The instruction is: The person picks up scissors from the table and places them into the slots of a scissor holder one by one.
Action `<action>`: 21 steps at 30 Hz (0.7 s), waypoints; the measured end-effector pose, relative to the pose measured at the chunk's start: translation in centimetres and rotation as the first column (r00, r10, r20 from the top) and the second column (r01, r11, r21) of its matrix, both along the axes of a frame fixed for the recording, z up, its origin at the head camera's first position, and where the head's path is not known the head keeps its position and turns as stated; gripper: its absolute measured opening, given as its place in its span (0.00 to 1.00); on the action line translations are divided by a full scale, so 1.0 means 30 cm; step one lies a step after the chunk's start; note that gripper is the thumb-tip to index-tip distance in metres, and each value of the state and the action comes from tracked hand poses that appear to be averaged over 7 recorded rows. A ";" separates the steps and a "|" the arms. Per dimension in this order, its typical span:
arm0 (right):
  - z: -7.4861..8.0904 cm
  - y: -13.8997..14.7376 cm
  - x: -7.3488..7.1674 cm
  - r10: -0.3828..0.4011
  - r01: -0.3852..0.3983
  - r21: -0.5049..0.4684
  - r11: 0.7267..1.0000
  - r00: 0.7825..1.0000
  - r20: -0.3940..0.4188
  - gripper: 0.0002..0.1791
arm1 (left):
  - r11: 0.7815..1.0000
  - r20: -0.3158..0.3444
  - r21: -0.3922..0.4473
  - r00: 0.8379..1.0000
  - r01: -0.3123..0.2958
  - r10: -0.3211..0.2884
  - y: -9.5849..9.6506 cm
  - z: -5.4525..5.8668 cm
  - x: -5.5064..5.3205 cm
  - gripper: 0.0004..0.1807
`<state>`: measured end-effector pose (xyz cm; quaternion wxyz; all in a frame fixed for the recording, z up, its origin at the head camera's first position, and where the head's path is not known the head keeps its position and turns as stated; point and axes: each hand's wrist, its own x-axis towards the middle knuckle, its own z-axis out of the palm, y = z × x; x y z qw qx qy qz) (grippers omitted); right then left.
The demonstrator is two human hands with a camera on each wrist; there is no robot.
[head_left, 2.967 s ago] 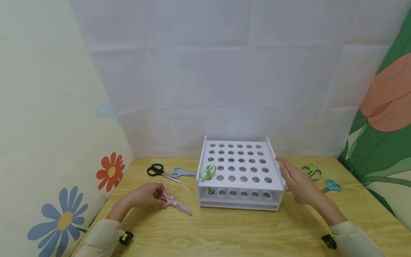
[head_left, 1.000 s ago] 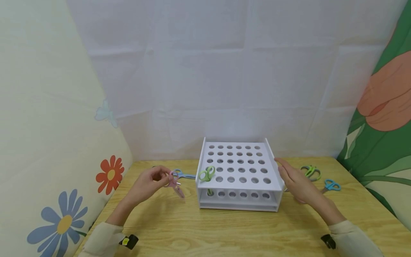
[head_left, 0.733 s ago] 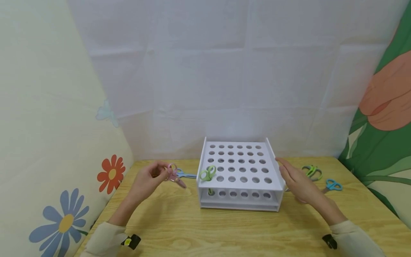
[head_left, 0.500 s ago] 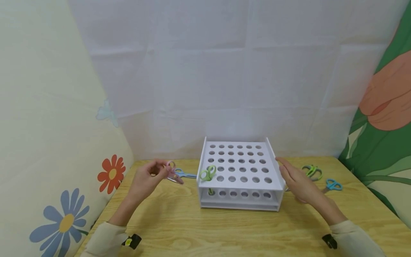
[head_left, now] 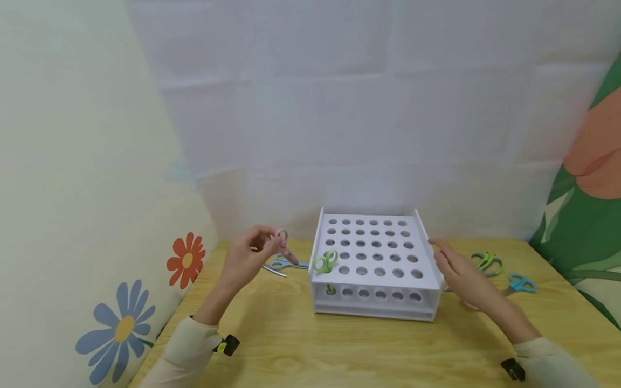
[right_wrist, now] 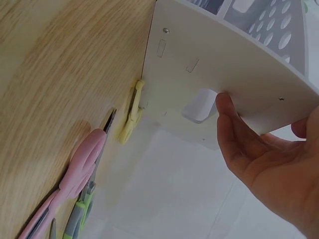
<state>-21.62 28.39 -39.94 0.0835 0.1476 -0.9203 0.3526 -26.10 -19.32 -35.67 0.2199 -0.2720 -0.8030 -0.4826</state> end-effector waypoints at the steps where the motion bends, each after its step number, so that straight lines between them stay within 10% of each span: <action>1: -0.002 -0.001 -0.003 0.000 0.000 -0.001 1.000 1.000 -0.004 0.30 | 1.000 -0.023 -0.009 1.000 0.004 -0.004 0.008 0.012 -0.004 0.05; 14: -0.014 -0.007 -0.004 -0.034 0.035 0.018 0.999 0.999 -0.029 0.28 | 0.990 -0.131 -0.139 0.990 0.038 -0.056 0.116 0.191 -0.039 0.07; 21: -0.005 -0.003 -0.008 -0.037 0.038 0.023 0.999 0.999 -0.021 0.27 | 0.981 -0.109 -0.162 0.986 0.112 -0.130 0.197 0.201 -0.083 0.08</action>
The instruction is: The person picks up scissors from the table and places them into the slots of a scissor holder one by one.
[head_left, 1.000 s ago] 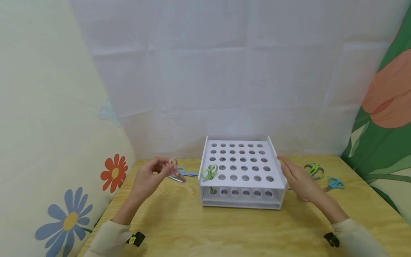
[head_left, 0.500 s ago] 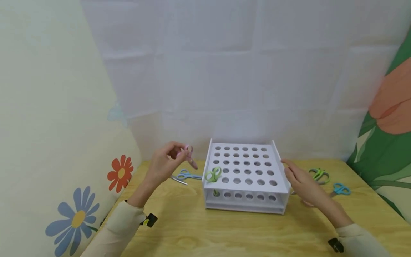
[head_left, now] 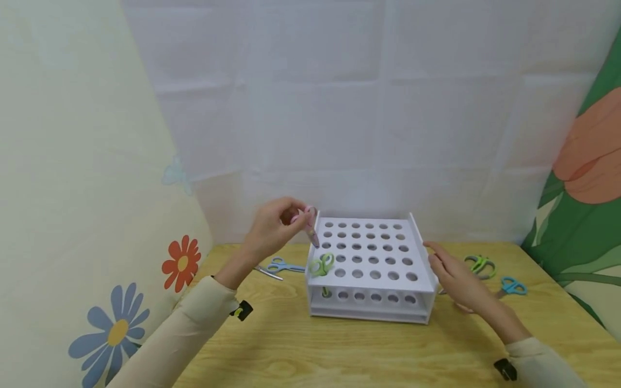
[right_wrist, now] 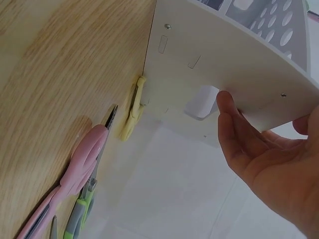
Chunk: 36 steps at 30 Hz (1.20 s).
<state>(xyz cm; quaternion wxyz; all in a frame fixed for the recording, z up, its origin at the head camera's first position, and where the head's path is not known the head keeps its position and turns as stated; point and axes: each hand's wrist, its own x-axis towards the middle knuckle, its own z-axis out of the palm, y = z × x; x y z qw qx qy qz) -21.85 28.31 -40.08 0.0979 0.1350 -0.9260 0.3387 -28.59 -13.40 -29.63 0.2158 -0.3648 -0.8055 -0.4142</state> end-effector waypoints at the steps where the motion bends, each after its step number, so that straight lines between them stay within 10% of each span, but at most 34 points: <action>1: -0.001 -0.001 0.000 0.002 -0.002 0.002 1.000 1.000 -0.002 0.28 | 1.000 0.006 -0.002 1.000 0.012 -0.012 0.008 -0.006 -0.006 0.08; 24: -0.005 -0.021 0.005 -0.013 0.013 -0.003 1.000 1.000 -0.026 0.27 | 0.994 0.123 -0.105 0.992 0.006 0.008 0.050 -0.143 -0.068 0.06; 36: 0.000 -0.053 0.003 -0.003 0.003 -0.019 1.000 1.000 -0.019 0.28 | 0.961 0.082 -0.277 0.996 -0.004 0.028 0.040 -0.208 -0.087 0.04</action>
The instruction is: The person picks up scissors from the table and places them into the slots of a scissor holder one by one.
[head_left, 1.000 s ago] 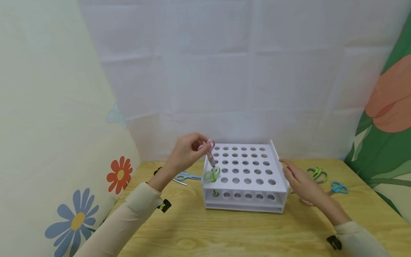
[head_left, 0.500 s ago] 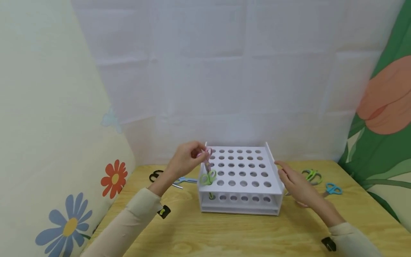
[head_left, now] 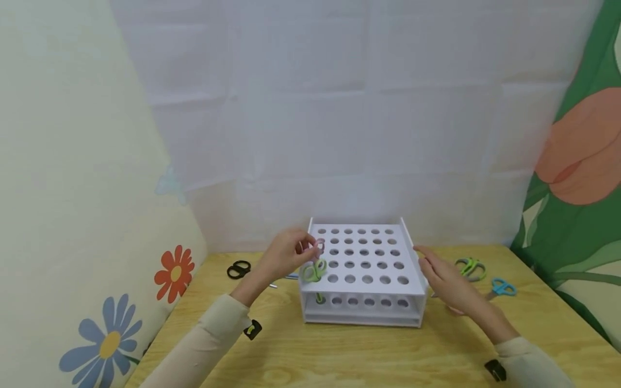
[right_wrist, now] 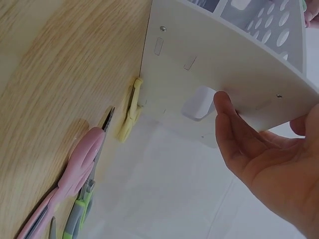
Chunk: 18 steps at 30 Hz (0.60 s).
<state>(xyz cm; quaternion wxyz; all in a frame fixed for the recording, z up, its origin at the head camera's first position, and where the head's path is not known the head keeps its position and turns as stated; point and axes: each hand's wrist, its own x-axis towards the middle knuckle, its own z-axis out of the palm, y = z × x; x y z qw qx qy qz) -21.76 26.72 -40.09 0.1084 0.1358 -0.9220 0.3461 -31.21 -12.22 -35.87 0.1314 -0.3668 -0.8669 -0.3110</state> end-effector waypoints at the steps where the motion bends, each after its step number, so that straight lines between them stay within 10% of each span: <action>1: 0.002 -0.002 -0.001 0.002 -0.002 0.003 1.000 1.000 -0.006 0.28 | 1.000 0.001 -0.008 1.000 0.001 -0.001 -0.002 -0.002 0.000 0.04; 10: 0.010 -0.015 0.002 0.000 0.000 0.010 1.000 1.000 -0.003 0.27 | 0.997 0.034 -0.082 0.999 0.005 -0.002 0.003 -0.016 -0.010 0.08; 18: 0.010 -0.029 0.005 -0.010 0.010 0.009 1.000 1.000 -0.006 0.28 | 0.988 -0.073 -0.152 0.997 -0.003 -0.008 0.003 -0.023 -0.021 0.06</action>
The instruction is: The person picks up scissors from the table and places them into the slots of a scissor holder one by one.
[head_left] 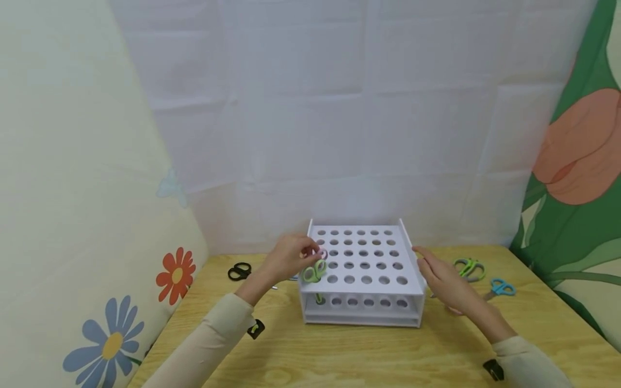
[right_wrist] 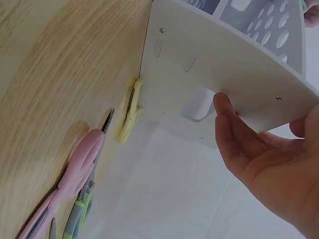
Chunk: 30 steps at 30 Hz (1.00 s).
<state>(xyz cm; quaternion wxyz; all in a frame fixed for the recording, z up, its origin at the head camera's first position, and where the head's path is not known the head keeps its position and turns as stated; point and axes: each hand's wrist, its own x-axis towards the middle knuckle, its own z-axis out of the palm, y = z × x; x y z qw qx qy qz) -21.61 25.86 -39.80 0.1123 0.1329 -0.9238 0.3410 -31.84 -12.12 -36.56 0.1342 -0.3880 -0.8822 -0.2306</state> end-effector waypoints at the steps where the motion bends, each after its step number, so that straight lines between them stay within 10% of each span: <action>1: -0.001 0.000 -0.001 0.000 0.000 -0.001 1.000 1.000 -0.003 0.28 | 1.000 -0.008 -0.006 1.000 0.001 -0.001 0.000 -0.001 0.000 0.06; 15: -0.005 0.004 -0.002 -0.014 0.014 -0.018 1.000 0.999 0.038 0.30 | 0.995 0.051 -0.067 0.996 0.074 -0.071 -0.033 0.031 -0.006 0.14; 30: -0.012 0.006 -0.006 -0.006 0.007 -0.023 1.000 0.999 0.042 0.30 | 0.995 0.082 0.083 0.995 -0.059 0.052 -0.214 0.044 0.074 0.17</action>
